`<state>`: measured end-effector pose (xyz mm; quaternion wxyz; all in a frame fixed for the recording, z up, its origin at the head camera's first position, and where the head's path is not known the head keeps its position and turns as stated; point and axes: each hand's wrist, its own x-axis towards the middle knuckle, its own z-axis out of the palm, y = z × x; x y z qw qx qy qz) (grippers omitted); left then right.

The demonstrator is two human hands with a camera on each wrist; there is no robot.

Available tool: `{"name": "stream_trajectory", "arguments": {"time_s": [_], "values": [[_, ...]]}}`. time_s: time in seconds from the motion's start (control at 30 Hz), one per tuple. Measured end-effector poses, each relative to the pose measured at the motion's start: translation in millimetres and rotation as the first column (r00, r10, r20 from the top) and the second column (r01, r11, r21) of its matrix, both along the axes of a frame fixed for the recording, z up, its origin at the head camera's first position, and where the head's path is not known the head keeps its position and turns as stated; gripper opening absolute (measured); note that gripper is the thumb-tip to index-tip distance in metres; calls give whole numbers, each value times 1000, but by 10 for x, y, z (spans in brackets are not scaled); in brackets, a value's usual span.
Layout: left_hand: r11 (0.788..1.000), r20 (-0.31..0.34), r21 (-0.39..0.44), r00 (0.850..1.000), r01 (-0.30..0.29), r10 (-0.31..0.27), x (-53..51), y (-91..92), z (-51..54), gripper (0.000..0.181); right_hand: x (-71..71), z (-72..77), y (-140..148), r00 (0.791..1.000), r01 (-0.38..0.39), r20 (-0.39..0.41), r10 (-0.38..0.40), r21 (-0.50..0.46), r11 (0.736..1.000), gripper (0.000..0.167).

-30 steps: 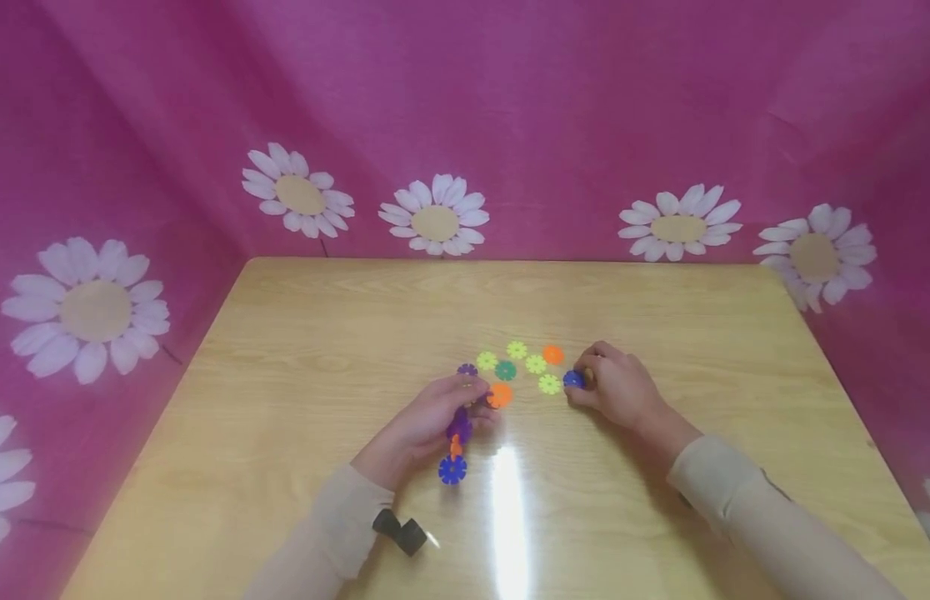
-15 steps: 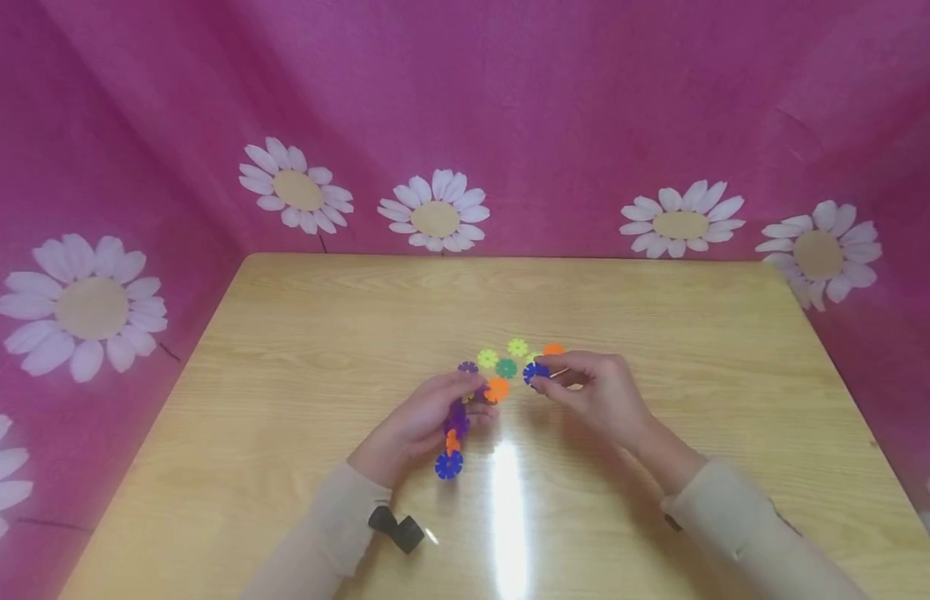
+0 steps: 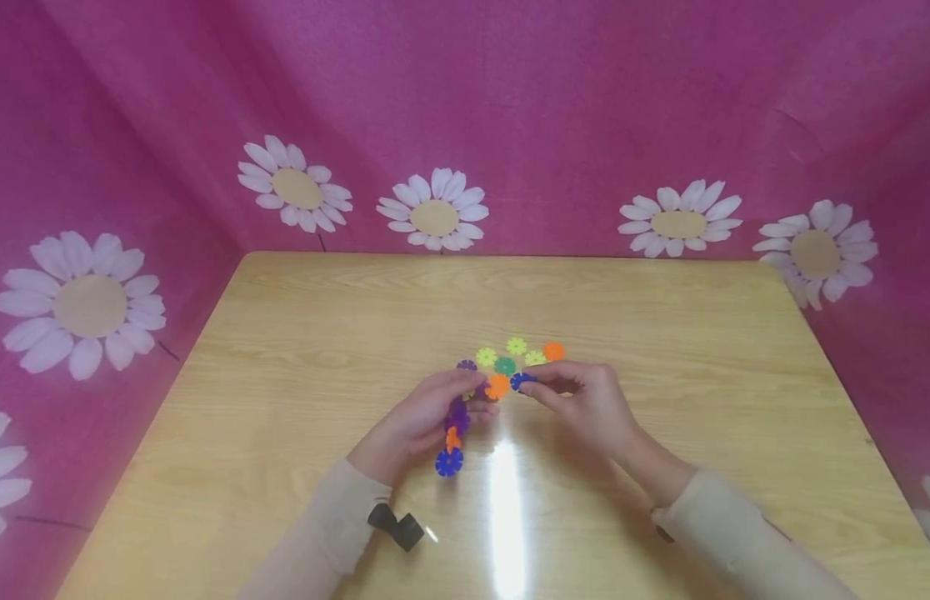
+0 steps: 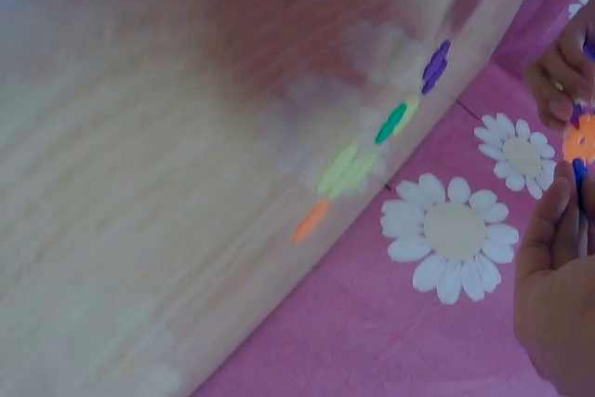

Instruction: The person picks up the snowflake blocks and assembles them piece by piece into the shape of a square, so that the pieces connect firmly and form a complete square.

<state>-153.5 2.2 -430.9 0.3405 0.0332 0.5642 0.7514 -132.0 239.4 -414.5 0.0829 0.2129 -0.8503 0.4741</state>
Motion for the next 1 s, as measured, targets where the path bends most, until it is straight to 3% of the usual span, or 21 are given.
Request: {"name": "stream_trajectory", "arguments": {"time_s": [0.23,0.57,0.8,1.0], "values": [[1000,-9,-23,1000,10,-10,10,-7,21,35,37,-19,-74,1000,18,24,-17,-42,999,18],[998,-76,-54,997,26,-30,24,-34,48,35,58,5,-96,998,33,47,-33,1,999,12],[997,-122,-62,991,51,-58,31,-11,37,30,120,-32,-113,998,58,-31,-58,12,998,13],[997,-135,-62,990,36,-45,28,-20,36,29,104,-29,-140,997,45,-55,-45,0,999,14]]}}
